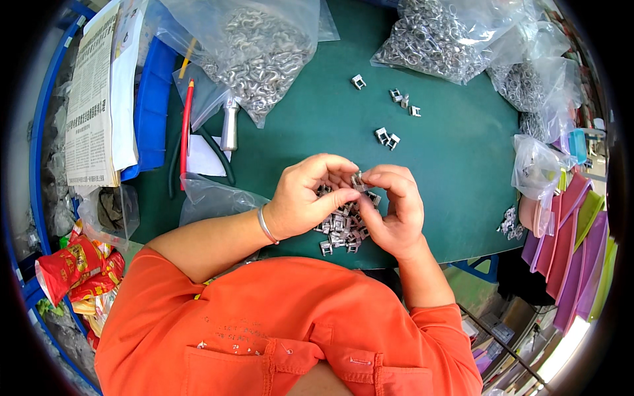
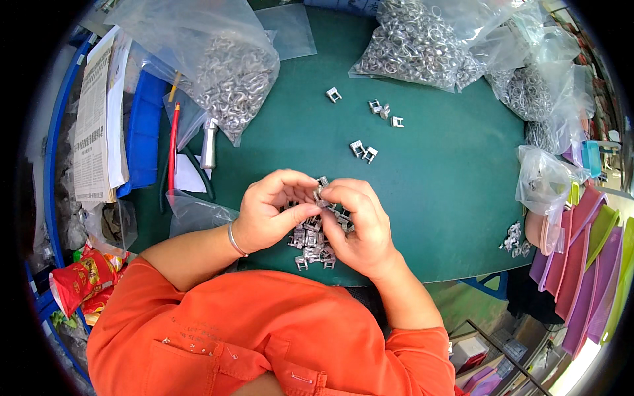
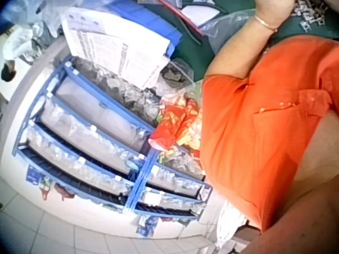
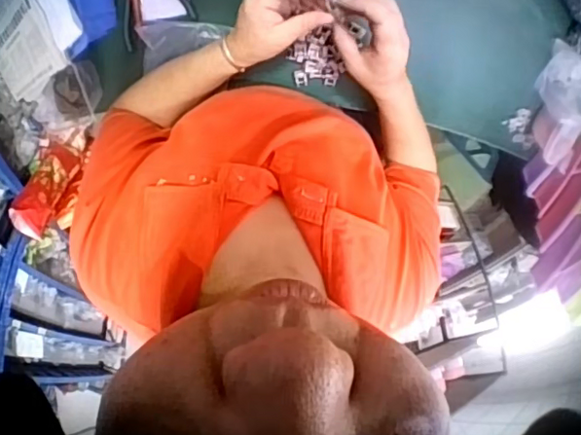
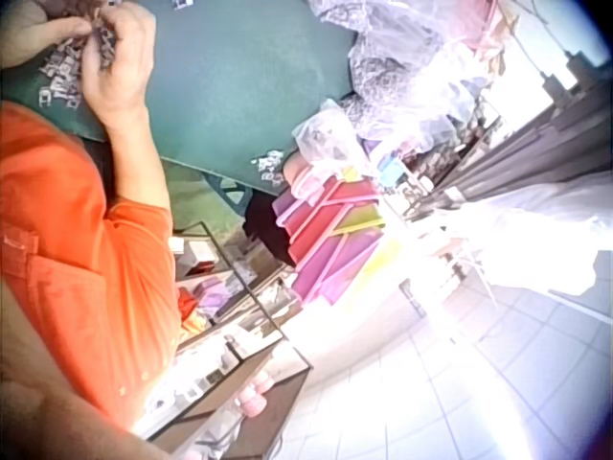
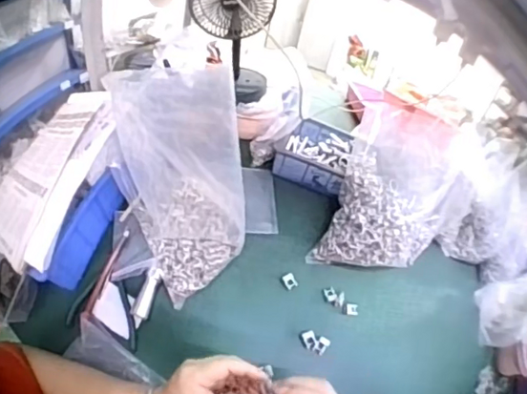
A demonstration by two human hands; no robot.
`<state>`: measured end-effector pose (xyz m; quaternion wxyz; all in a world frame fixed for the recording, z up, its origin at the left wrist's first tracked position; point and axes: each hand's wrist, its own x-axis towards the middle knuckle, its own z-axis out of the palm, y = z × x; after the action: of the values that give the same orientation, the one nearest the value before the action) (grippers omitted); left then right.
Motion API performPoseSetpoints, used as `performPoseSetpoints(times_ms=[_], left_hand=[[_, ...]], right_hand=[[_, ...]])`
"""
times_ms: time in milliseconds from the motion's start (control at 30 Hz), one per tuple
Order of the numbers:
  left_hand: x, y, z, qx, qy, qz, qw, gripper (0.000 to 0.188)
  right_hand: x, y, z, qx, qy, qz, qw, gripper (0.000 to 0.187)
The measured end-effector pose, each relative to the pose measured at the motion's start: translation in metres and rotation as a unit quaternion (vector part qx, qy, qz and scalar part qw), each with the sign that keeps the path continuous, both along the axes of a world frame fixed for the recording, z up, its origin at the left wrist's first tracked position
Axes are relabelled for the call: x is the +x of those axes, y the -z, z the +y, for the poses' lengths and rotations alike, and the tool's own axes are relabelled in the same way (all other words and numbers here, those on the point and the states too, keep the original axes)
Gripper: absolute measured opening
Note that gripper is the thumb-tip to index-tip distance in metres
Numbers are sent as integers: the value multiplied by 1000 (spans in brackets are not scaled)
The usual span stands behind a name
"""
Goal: The person assembles small metal hardware components by hand on a green workbench. They first connect curved hooks to rectangular frames, then open a plastic bag to pour out more frames and continue assembling them one by one.
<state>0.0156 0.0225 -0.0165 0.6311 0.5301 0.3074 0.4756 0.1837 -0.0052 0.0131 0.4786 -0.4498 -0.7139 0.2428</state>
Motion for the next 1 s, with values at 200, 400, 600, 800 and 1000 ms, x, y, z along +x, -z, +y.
performPoseSetpoints(times_ms=[200,400,600,800,1000], left_hand=[[-6,-3,9,145,-16,81,986,18],[-2,1,3,70,-30,38,996,16],[-2,2,1,38,-10,21,999,20],[-7,-1,4,79,14,35,996,17],[-7,-4,8,155,8,90,984,18]], right_hand=[[0,-6,-2,-118,-2,89,989,24],[6,-4,-3,-135,-16,93,986,17],[2,5,-4,-90,-13,120,989,29],[32,8,29,-85,160,-117,976,22],[39,18,37,-136,186,-160,960,20]])
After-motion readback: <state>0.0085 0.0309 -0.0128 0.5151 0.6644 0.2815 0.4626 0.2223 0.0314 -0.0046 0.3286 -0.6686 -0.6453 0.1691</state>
